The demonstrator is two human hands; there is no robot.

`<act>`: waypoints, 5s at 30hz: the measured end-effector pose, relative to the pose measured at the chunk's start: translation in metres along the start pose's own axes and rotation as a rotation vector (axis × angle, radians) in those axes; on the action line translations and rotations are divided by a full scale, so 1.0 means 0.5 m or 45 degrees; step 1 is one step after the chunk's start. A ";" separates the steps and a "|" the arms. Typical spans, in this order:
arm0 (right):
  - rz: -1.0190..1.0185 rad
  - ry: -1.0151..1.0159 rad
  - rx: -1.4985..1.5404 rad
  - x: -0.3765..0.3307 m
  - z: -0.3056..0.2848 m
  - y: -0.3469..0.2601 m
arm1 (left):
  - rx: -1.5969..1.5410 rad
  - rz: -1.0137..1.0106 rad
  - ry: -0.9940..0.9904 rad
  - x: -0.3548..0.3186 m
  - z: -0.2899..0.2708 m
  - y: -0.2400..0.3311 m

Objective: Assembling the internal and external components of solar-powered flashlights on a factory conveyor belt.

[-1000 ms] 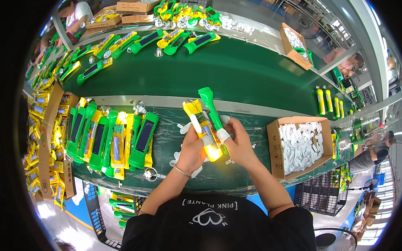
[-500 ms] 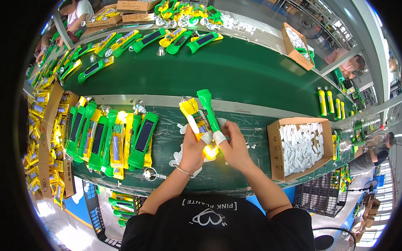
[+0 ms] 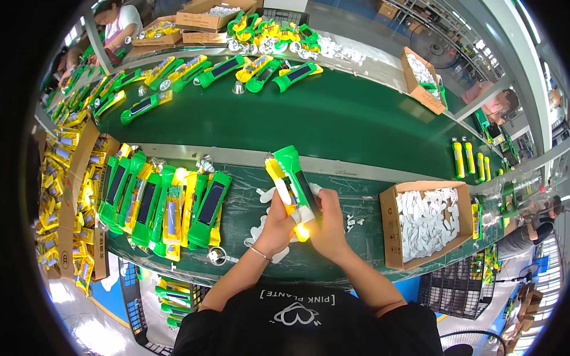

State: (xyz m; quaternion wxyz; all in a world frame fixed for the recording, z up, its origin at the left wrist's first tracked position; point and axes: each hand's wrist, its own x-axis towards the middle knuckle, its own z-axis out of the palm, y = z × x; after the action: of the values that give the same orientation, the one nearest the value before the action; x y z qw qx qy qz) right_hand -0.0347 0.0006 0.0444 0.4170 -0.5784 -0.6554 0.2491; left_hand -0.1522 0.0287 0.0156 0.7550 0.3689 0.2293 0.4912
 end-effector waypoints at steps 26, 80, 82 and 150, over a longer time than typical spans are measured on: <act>-0.186 0.165 -0.026 -0.038 0.036 -0.009 | -0.346 -0.046 0.115 -0.020 -0.001 0.009; 0.558 -0.678 0.882 -0.075 -0.034 -0.003 | -0.255 -0.011 0.136 -0.016 0.017 0.045; 0.679 -0.700 1.118 -0.088 -0.021 -0.008 | -0.386 -0.007 -0.043 -0.016 0.012 0.042; 0.188 -0.217 0.812 -0.013 -0.079 0.013 | 0.051 -0.458 -0.068 -0.040 0.049 0.010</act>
State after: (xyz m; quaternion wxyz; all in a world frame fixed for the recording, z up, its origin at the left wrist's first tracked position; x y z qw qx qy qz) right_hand 0.0015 -0.0103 0.0583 0.5015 -0.4418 -0.5335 0.5184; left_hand -0.1462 0.0036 0.0345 0.8291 0.3499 0.2812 0.3334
